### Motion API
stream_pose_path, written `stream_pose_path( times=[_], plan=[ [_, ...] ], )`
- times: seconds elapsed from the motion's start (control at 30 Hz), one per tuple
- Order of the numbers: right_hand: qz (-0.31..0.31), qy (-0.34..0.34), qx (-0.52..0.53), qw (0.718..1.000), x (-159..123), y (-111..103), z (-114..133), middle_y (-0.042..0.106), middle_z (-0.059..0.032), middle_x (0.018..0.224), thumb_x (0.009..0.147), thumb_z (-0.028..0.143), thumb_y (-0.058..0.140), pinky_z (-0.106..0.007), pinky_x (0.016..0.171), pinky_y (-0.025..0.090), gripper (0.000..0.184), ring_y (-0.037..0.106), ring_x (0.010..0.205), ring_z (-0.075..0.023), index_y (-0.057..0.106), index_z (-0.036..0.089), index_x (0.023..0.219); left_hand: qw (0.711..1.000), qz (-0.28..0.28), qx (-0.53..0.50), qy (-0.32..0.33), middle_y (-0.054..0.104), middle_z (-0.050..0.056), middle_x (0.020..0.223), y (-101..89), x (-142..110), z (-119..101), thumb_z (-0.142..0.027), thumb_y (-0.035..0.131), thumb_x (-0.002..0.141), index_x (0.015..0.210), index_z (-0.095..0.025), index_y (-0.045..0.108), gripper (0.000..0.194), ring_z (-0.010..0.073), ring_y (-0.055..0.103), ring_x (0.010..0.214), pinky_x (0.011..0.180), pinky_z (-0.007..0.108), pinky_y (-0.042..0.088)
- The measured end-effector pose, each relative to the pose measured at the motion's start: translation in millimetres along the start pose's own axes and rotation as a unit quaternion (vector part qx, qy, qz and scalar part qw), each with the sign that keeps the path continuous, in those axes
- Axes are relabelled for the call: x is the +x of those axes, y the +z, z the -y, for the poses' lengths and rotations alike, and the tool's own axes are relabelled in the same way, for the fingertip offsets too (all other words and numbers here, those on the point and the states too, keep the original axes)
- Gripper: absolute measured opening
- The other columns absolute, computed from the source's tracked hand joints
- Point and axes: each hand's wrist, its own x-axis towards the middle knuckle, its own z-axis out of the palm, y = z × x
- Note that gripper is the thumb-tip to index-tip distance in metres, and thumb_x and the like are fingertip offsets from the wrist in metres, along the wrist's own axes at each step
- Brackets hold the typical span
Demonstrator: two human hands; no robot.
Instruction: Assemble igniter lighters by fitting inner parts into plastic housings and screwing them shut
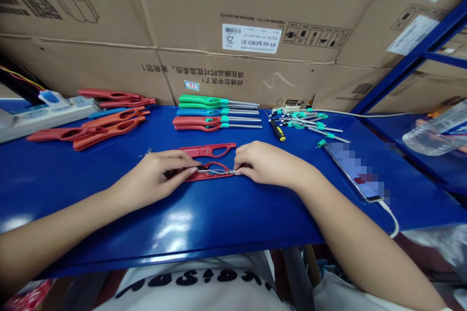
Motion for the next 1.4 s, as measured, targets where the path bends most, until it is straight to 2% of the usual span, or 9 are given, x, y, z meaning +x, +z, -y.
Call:
stream_pose_path(
  times=[0.07, 0.2, 0.33, 0.5, 0.7, 1.13, 1.4],
  plan=[
    [0.0, 0.025, 0.009, 1.0, 0.0, 0.3, 0.8, 0.07, -0.0063, 0.09, 0.091, 0.017, 0.061, -0.03, 0.074, 0.048, 0.012, 0.063, 0.082, -0.0181, 0.073, 0.017, 0.088, 1.0, -0.004, 0.002, -0.001, 0.074, 0.007, 0.096, -0.9, -0.1, -0.3, -0.023, 0.055, 0.097, 0.103, -0.017, 0.077, 0.024, 0.0174, 0.071, 0.083, 0.076, 0.029, 0.057],
    [0.007, 0.052, 0.033, 0.998, -1.2, -0.2, 3.0, 0.067, -0.0047, 0.089, 0.09, 0.019, 0.063, -0.026, 0.064, 0.046, 0.008, 0.059, 0.072, -0.0142, 0.071, 0.017, 0.091, 1.0, -0.002, 0.002, -0.02, 0.074, 0.007, 0.096, -2.1, -0.9, -1.3, -0.024, 0.056, 0.097, 0.102, -0.016, 0.077, 0.023, 0.0165, 0.07, 0.079, 0.072, 0.027, 0.056],
    [-0.041, 0.03, 0.037, 0.998, 0.6, 2.5, 7.5, 0.064, -0.0059, 0.096, 0.092, 0.027, 0.065, -0.026, 0.063, 0.045, 0.013, 0.055, 0.071, -0.0131, 0.069, 0.017, 0.1, 0.999, -0.003, -0.002, -0.032, 0.074, 0.007, 0.097, -1.0, -1.8, -0.1, -0.025, 0.054, 0.098, 0.102, -0.017, 0.076, 0.023, 0.0167, 0.07, 0.081, 0.073, 0.028, 0.056],
    [-0.09, 0.004, 0.062, 0.994, 9.9, 17.2, 17.3, 0.063, -0.0055, 0.099, 0.093, 0.027, 0.063, -0.026, 0.065, 0.045, 0.013, 0.054, 0.071, -0.0126, 0.064, 0.019, 0.104, 1.0, -0.004, -0.003, -0.016, 0.074, 0.006, 0.097, 0.9, -2.0, 3.7, -0.024, 0.055, 0.098, 0.102, -0.018, 0.075, 0.022, 0.0185, 0.07, 0.087, 0.08, 0.031, 0.055],
    [-0.075, 0.013, 0.032, 0.997, 17.4, 28.7, 24.2, 0.062, -0.0074, 0.111, 0.095, 0.029, 0.059, -0.027, 0.069, 0.045, 0.019, 0.057, 0.078, -0.0142, 0.063, 0.02, 0.11, 1.0, -0.004, -0.004, -0.023, 0.073, 0.005, 0.095, 1.3, -2.4, 3.9, -0.022, 0.058, 0.097, 0.099, -0.018, 0.075, 0.018, 0.0172, 0.069, 0.085, 0.078, 0.029, 0.053],
    [-0.065, -0.002, 0.08, 0.995, 16.5, 26.6, 16.7, 0.059, -0.0028, 0.095, 0.089, 0.021, 0.064, -0.026, 0.067, 0.042, 0.021, 0.049, 0.073, -0.0126, 0.06, 0.019, 0.109, 0.999, -0.033, -0.009, 0.004, 0.073, 0.003, 0.096, 0.0, -2.7, 2.8, -0.022, 0.058, 0.098, 0.1, -0.017, 0.074, 0.017, 0.0148, 0.069, 0.087, 0.082, 0.026, 0.053],
    [-0.063, 0.0, 0.072, 0.995, 16.2, 27.3, 16.6, 0.057, -0.0034, 0.097, 0.089, 0.018, 0.064, -0.025, 0.067, 0.04, 0.01, 0.048, 0.074, -0.0122, 0.06, 0.018, 0.098, 0.999, -0.042, -0.008, 0.004, 0.074, 0.004, 0.096, 0.3, -1.2, 2.3, -0.023, 0.059, 0.097, 0.1, -0.017, 0.075, 0.017, 0.015, 0.069, 0.087, 0.083, 0.027, 0.054]
  ],
)
